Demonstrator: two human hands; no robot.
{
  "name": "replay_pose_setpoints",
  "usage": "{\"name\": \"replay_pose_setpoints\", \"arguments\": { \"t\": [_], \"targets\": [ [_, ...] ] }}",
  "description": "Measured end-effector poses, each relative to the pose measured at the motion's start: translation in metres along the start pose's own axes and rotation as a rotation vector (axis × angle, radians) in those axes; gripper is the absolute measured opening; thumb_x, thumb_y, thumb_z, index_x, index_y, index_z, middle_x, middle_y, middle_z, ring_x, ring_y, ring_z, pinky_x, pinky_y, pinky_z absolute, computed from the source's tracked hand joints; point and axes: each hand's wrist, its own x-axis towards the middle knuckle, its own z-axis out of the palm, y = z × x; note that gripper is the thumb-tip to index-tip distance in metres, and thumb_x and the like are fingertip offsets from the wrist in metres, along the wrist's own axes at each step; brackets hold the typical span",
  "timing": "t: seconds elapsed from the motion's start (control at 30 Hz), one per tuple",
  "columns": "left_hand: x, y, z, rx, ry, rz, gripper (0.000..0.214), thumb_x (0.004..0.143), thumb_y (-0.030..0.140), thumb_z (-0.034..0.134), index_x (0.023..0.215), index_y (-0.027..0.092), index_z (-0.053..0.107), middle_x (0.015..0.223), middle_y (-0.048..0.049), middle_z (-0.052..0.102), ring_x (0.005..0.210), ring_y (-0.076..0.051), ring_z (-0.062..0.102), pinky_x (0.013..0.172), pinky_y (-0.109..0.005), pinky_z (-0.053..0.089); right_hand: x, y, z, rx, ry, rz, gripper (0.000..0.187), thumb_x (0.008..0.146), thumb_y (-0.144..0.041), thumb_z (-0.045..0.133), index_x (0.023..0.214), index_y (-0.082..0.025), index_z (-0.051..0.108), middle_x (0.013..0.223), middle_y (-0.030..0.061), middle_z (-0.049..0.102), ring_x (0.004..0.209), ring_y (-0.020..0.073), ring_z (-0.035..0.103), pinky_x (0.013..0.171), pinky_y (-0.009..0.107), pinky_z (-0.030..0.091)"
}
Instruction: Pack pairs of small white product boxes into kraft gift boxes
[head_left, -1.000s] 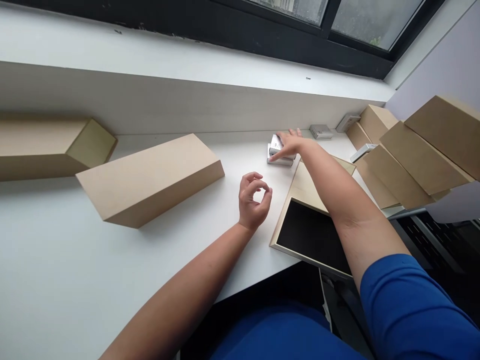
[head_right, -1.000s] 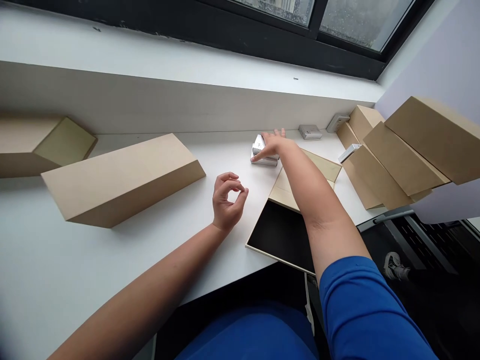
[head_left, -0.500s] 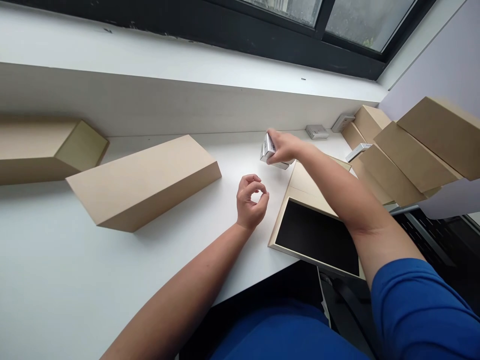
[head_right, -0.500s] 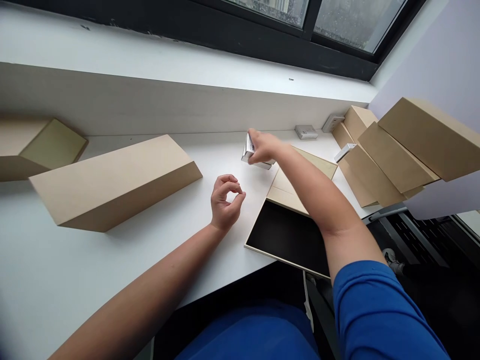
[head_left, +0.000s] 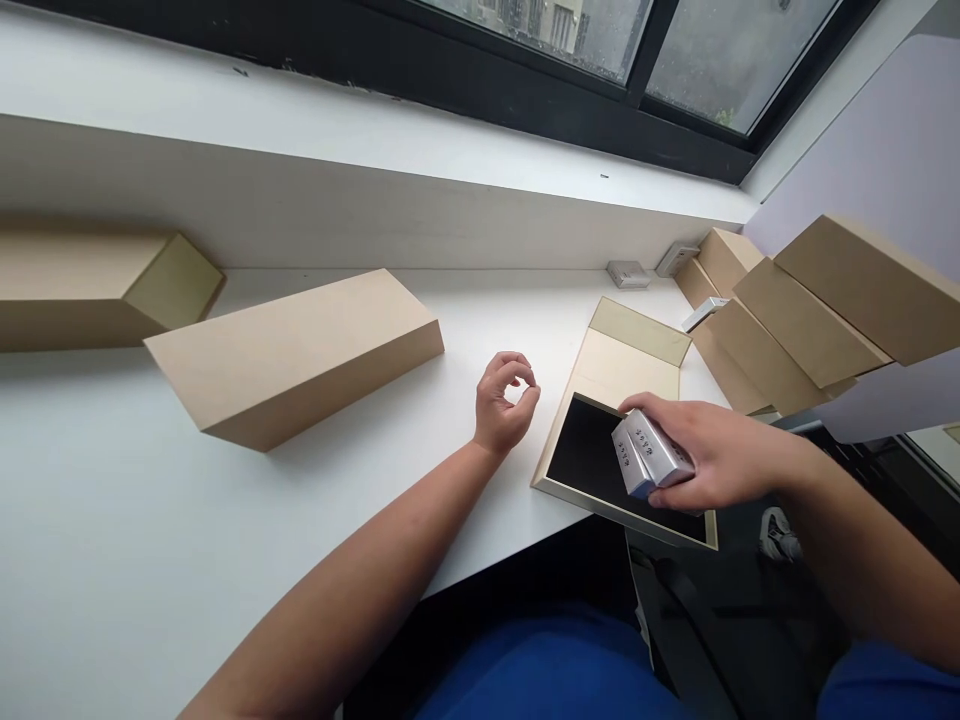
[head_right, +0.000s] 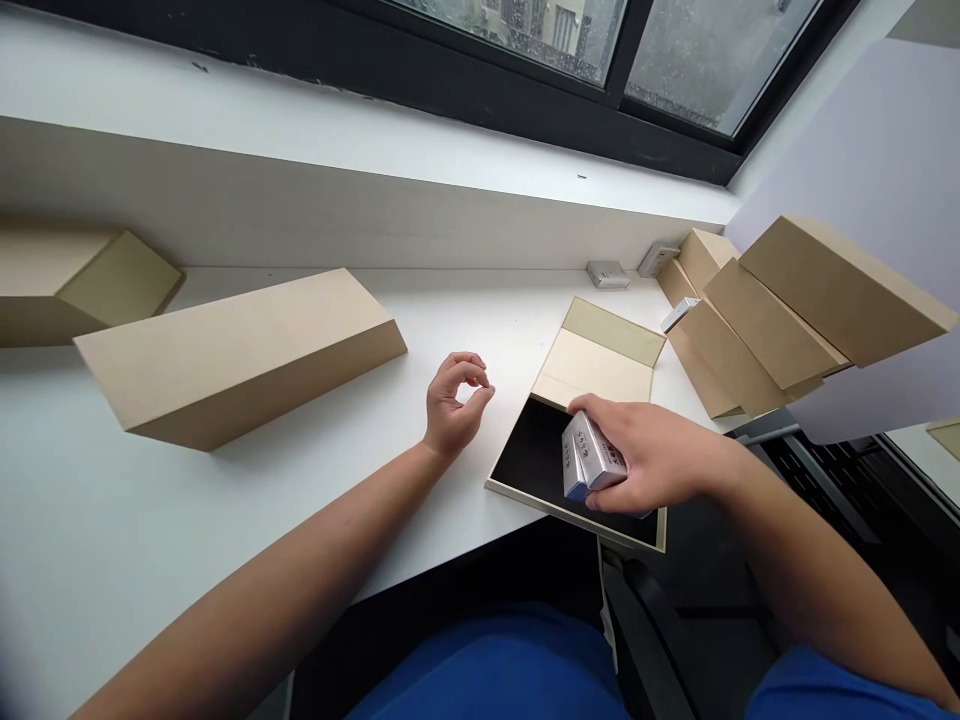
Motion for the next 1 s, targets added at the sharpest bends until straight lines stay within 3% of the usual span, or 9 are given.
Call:
{"name": "replay_pose_setpoints", "arguments": {
  "t": [0.1,0.2,0.37,0.43,0.53,0.67,0.8,0.9,1.0],
  "targets": [
    [-0.002,0.009,-0.002,-0.02,-0.146,0.04,0.007,0.09,0.021,0.063,0.083,0.022,0.063,0.093,-0.0051,0.067,0.089,-0.021,0.065,0.077,-0.036,0.055,0.008,0.006,0.015,-0.107,-0.062,0.098,0.076,0.076,-0.047,0.075,0.144,-0.022,0.05,0.118,0.014,0.075,0.105,0.0357,0.073,0.083,0.039,0.052],
    [-0.004,0.018,-0.003,-0.019,-0.348,0.083,0.012,0.093,0.034,0.066,0.091,0.024,0.072,0.104,-0.0079,0.072,0.101,-0.025,0.069,0.093,-0.044,0.058,0.015,0.006,0.026,-0.203,-0.092,0.16,0.061,0.076,-0.043,0.071,0.13,-0.019,0.057,0.108,0.0153,0.076,0.096,0.0368,0.074,0.073,0.038,0.048],
    [-0.007,0.019,-0.003,0.033,-0.561,0.072,0.014,0.089,0.038,0.068,0.09,0.026,0.076,0.13,-0.0097,0.07,0.132,-0.034,0.061,0.118,-0.058,0.045,0.025,0.003,0.049,-0.177,-0.022,0.135,0.09,0.074,-0.045,0.075,0.155,-0.013,0.05,0.136,0.0194,0.072,0.122,0.0418,0.072,0.094,0.046,0.056],
    [-0.006,0.017,-0.003,0.047,-0.598,0.054,0.014,0.089,0.037,0.067,0.088,0.025,0.073,0.132,-0.01,0.068,0.136,-0.035,0.058,0.12,-0.06,0.043,0.029,0.005,0.059,-0.134,0.013,0.104,0.101,0.076,-0.044,0.076,0.167,-0.017,0.041,0.147,0.018,0.067,0.132,0.0409,0.068,0.104,0.048,0.055],
    [-0.005,0.017,-0.004,0.061,-0.641,0.021,0.015,0.092,0.038,0.065,0.093,0.024,0.071,0.13,-0.0111,0.067,0.127,-0.032,0.062,0.116,-0.055,0.049,0.034,0.01,0.068,-0.127,0.043,0.065,0.1,0.08,-0.04,0.076,0.172,-0.029,0.037,0.146,0.0144,0.065,0.13,0.038,0.068,0.104,0.049,0.057],
    [-0.004,0.018,-0.004,0.053,-0.674,-0.016,0.016,0.092,0.038,0.066,0.095,0.023,0.07,0.131,-0.0118,0.065,0.126,-0.031,0.062,0.116,-0.053,0.05,0.033,0.015,0.068,-0.164,0.037,-0.028,0.078,0.082,-0.038,0.077,0.158,-0.031,0.058,0.152,0.0142,0.058,0.134,0.0362,0.065,0.106,0.047,0.057],
    [-0.002,0.018,-0.004,0.022,-0.686,-0.053,0.016,0.092,0.039,0.065,0.091,0.023,0.069,0.129,-0.0109,0.064,0.125,-0.031,0.061,0.116,-0.053,0.049,0.026,0.018,0.057,-0.187,-0.059,0.06,0.056,0.085,-0.051,0.074,0.136,-0.027,0.073,0.134,0.0138,0.066,0.12,0.0354,0.071,0.096,0.045,0.058],
    [-0.002,0.019,-0.003,-0.009,-0.683,-0.082,0.016,0.092,0.039,0.066,0.089,0.024,0.068,0.125,-0.0105,0.064,0.121,-0.03,0.061,0.114,-0.053,0.05,0.022,0.017,0.047,-0.117,-0.121,0.133,0.05,0.096,-0.059,0.058,0.133,-0.03,0.075,0.126,0.0109,0.071,0.112,0.0328,0.074,0.097,0.045,0.057],
    [-0.002,0.02,-0.001,-0.053,-0.667,-0.115,0.015,0.09,0.038,0.068,0.087,0.023,0.068,0.122,-0.0097,0.063,0.119,-0.03,0.06,0.115,-0.053,0.049,0.02,0.018,0.039,-0.014,-0.151,0.129,0.06,0.105,-0.066,0.037,0.128,-0.028,0.077,0.131,0.0111,0.074,0.117,0.0336,0.073,0.105,0.049,0.054]
  ]
}}
